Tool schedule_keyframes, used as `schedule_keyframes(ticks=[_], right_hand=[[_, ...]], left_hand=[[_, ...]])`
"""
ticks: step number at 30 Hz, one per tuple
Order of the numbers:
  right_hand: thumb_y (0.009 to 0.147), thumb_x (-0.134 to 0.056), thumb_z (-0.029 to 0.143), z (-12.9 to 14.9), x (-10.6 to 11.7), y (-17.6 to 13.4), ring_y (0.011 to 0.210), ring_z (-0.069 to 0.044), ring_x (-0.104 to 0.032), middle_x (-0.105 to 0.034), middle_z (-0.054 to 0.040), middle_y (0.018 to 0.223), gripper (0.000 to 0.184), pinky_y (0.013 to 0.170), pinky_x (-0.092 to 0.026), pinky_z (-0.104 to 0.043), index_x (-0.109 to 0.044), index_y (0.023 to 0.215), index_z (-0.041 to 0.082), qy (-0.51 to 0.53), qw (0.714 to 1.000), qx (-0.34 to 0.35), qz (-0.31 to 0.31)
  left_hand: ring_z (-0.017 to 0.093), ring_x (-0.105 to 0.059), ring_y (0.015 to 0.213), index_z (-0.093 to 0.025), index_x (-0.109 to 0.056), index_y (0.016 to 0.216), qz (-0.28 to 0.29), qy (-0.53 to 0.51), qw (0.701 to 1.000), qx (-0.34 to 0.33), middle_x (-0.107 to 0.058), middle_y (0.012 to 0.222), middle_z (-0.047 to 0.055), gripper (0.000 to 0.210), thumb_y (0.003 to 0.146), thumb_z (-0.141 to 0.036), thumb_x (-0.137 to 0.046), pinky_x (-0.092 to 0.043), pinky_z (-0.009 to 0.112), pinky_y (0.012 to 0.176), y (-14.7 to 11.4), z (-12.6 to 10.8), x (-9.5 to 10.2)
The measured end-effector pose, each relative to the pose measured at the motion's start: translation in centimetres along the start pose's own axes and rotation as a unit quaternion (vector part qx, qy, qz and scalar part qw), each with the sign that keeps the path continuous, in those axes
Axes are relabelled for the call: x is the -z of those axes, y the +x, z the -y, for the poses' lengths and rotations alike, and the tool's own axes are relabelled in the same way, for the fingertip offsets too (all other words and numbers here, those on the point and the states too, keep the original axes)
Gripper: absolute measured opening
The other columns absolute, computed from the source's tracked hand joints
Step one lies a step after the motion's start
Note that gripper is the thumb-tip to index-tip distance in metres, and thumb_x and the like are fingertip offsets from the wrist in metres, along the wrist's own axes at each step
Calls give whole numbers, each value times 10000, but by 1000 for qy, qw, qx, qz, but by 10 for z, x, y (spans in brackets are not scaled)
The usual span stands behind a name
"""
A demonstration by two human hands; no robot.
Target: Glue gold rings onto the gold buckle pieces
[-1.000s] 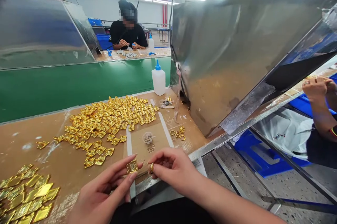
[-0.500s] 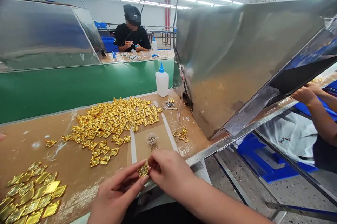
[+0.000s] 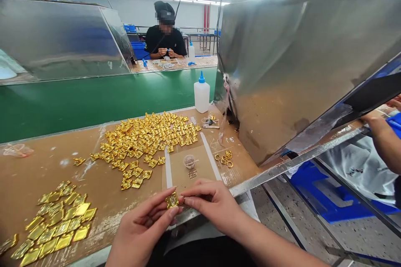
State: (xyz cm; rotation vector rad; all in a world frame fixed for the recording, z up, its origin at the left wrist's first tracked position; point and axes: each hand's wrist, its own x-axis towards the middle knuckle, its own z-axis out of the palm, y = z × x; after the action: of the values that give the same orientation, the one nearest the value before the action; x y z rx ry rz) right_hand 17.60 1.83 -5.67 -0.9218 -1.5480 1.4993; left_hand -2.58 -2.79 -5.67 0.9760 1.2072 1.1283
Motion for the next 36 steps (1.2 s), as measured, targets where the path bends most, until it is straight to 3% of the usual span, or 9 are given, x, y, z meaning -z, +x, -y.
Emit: schedule_keyframes(ticks=[3, 8, 14, 19, 23, 27, 32, 36], right_hand=[[842, -845, 340, 2, 0, 1, 866, -154, -725, -776, -55, 928, 207, 791, -582, -252, -826, 994, 201, 35, 999, -13, -34], [691, -956, 333, 6, -4, 7, 638, -96, -670, -763, -20, 764, 279, 613, -546, -187, -792, 838, 163, 161, 980, -109, -37], [746, -927, 341, 3, -10, 5, 698, -113, -738, -802, -63, 845, 312, 723, -613, -220, -804, 955, 144, 210, 966, -149, -25], [744, -932, 300, 3, -12, 6, 632, -106, -730, -791, -48, 795, 280, 655, -608, -195, -754, 886, 136, 237, 958, -158, -39], [733, -937, 309, 1, -12, 10, 613, -108, -725, -786, -56, 784, 315, 638, -607, -199, -725, 878, 125, 236, 955, -175, -33], [721, -943, 316, -1, -11, 11, 610, -111, -726, -774, -49, 769, 348, 629, -604, -198, -709, 888, 119, 225, 957, -180, -29], [703, -954, 289, 6, -13, 11, 614, -104, -719, -739, -6, 739, 383, 638, -603, -198, -649, 875, 133, 217, 961, -172, -21], [683, -966, 280, 13, -18, 13, 630, -90, -702, -711, 23, 754, 429, 655, -594, -195, -598, 863, 156, 210, 965, -151, -34]], left_hand=[[235, -787, 890, -201, -775, 1230, -9, 41, 999, -12, -817, 963, 88, 462, 834, -432, -833, -655, 288, 801, 2, 2, 5], [241, -798, 904, -224, -787, 1199, -8, 98, 994, -53, -824, 1015, 70, 376, 860, -385, -791, -658, 308, 843, 4, 1, 2], [197, -801, 921, -288, -769, 1228, -2, 195, 971, -140, -817, 1102, 10, 307, 924, -299, -723, -645, 256, 858, 2, 3, 2], [163, -802, 864, -276, -751, 1244, -14, 274, 932, -238, -824, 1067, -18, 314, 940, -226, -689, -632, 203, 802, 3, 6, 3], [162, -801, 869, -257, -743, 1249, -17, 318, 907, -274, -821, 1088, -12, 309, 953, -207, -670, -624, 195, 798, 4, 6, 3], [176, -798, 916, -254, -725, 1284, -4, 322, 910, -260, -814, 1119, 1, 352, 943, -199, -658, -627, 215, 817, 3, 4, 2], [191, -793, 964, -254, -744, 1259, 15, 248, 957, -151, -808, 1139, 19, 352, 920, -227, -657, -632, 243, 868, 2, -1, 0], [222, -797, 947, -220, -781, 1182, 6, 198, 974, -106, -815, 1105, 61, 301, 905, -267, -673, -638, 269, 862, 2, -5, -1]])
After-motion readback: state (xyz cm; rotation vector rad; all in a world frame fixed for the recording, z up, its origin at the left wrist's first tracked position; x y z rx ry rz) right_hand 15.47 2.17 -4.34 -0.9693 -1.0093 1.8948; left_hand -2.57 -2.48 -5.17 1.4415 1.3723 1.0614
